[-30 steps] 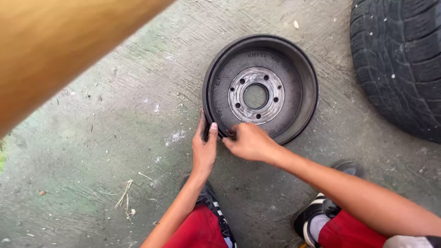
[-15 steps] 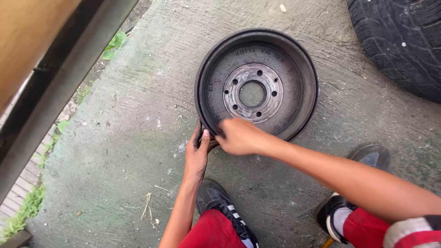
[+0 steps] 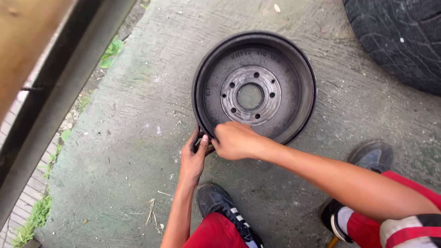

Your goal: Cleaning and sanding the interior surface of a car brake drum.

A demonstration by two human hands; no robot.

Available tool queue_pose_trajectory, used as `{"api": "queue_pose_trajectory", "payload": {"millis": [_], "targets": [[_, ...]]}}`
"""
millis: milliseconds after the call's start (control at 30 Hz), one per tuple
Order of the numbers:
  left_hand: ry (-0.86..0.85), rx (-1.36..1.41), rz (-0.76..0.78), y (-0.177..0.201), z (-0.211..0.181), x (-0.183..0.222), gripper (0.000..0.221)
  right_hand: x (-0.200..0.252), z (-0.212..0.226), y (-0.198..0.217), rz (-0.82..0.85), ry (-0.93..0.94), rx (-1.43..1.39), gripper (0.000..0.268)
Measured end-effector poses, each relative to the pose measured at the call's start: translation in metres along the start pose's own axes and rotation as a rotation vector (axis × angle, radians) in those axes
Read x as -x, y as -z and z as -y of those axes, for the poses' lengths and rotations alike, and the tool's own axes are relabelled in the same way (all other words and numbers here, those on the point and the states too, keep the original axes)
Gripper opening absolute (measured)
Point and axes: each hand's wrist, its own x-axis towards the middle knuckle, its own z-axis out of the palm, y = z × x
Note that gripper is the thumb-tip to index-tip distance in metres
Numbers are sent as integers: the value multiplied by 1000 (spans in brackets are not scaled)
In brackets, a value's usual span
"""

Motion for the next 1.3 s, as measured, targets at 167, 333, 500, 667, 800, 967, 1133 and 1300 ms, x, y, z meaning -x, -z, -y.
{"api": "queue_pose_trajectory", "payload": {"millis": [167,333,500,667,800,967,1133,1300], "targets": [[-132,-221,-43,-4,4,-6,61,-65,-27,-16,-78,-7,-384,36],[-212,-301,-46,-18,-8,2,57,-146,-43,19,-730,-4,-1497,32],[-531,-591,-101,-4,13,-2,53,-106,-8,11,-506,-179,-875,34],[-117,-573,-87,-27,-42,12,63,-115,-44,38,-377,-103,-1055,24],[-348,-626,-84,-13,-8,4,62,-127,-56,37,-883,-143,-1165,38],[-386,-636,-66,-12,-8,2,63,-102,-34,19,-561,6,-679,28],[-262,-582,-48,-14,-18,12,67,-136,-98,42,-482,89,-1759,16],[-326,-660,-62,-11,-8,3,68,-121,-41,29,-527,-277,-1061,22]]}}
